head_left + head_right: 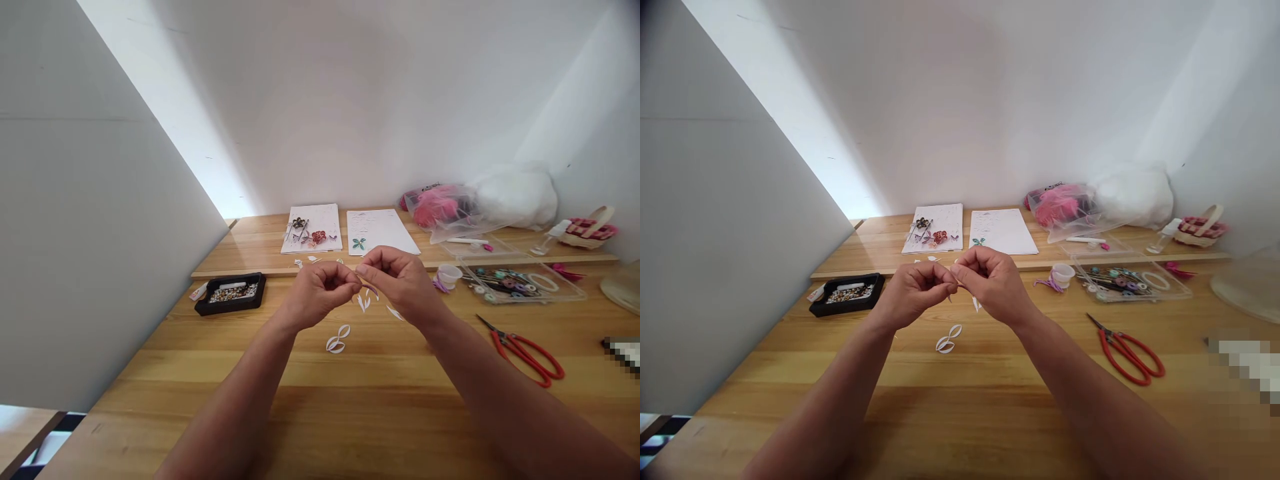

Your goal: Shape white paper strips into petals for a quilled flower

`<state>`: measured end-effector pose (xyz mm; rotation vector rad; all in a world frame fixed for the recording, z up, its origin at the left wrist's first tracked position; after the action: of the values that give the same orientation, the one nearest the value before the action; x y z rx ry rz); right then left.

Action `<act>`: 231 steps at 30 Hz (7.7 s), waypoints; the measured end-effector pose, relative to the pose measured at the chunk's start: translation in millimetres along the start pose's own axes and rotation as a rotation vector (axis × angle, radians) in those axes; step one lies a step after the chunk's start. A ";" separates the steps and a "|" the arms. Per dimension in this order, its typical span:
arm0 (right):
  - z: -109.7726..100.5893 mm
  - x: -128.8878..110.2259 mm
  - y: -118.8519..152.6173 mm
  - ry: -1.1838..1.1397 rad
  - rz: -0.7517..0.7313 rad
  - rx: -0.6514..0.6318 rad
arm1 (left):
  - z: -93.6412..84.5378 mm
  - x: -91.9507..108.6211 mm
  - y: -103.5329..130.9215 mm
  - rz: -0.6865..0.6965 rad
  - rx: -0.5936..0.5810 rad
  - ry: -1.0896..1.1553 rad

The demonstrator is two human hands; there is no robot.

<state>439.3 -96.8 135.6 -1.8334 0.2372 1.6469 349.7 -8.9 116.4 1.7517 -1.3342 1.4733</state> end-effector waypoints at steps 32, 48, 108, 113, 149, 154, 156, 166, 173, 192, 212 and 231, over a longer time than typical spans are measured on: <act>-6.1 -5.0 1.1 0.152 -0.112 0.060 | -7.8 -10.2 -1.5 -0.102 0.011 0.027; 29.3 67.1 5.0 -0.403 0.379 -0.114 | -13.1 -20.9 -4.6 -0.134 0.136 0.497; -4.3 -4.5 -0.1 0.213 -0.333 0.007 | -20.7 -21.9 -4.8 -0.148 0.202 0.456; -3.1 5.3 -1.5 0.126 -0.242 -0.008 | -21.8 -20.6 -4.8 -0.129 0.208 0.444; 25.1 -14.8 24.7 0.532 -0.396 0.054 | -33.3 -20.4 -1.5 -0.103 0.331 0.373; 28.8 -39.4 35.7 0.737 -0.602 0.101 | -38.3 -14.9 -0.7 -0.087 0.338 0.256; 28.7 -50.2 39.8 0.781 -0.685 0.114 | -37.9 -11.2 -0.8 -0.077 0.312 0.198; -5.0 -42.4 17.6 0.506 -0.441 0.136 | -13.2 -11.0 -0.5 -0.104 0.051 0.109; -8.5 18.6 -7.3 0.053 0.043 0.033 | -12.1 -9.7 -2.0 -0.083 0.039 0.199; 11.7 63.2 -2.1 -0.302 0.368 -0.066 | -28.7 -10.4 -5.2 -0.037 0.211 0.370; 0.0 5.2 -1.0 0.038 -0.183 0.009 | -9.4 -21.7 -5.5 -0.167 0.080 0.666; 14.6 27.6 5.4 -0.087 0.026 0.032 | -5.8 -28.9 -6.8 -0.143 0.216 0.577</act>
<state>429.8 -84.8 107.9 -1.7378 0.2488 1.7260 354.8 9.2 92.8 1.3450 -0.7621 1.8980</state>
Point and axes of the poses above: each hand's wrist, its own y-axis away from the middle knuckle, its own z-axis out of the palm, x = y × z, the point moved 10 cm from there along -y, towards the middle knuckle, and after that the axes turned 6 degrees about -y, right-handed, at the moved point
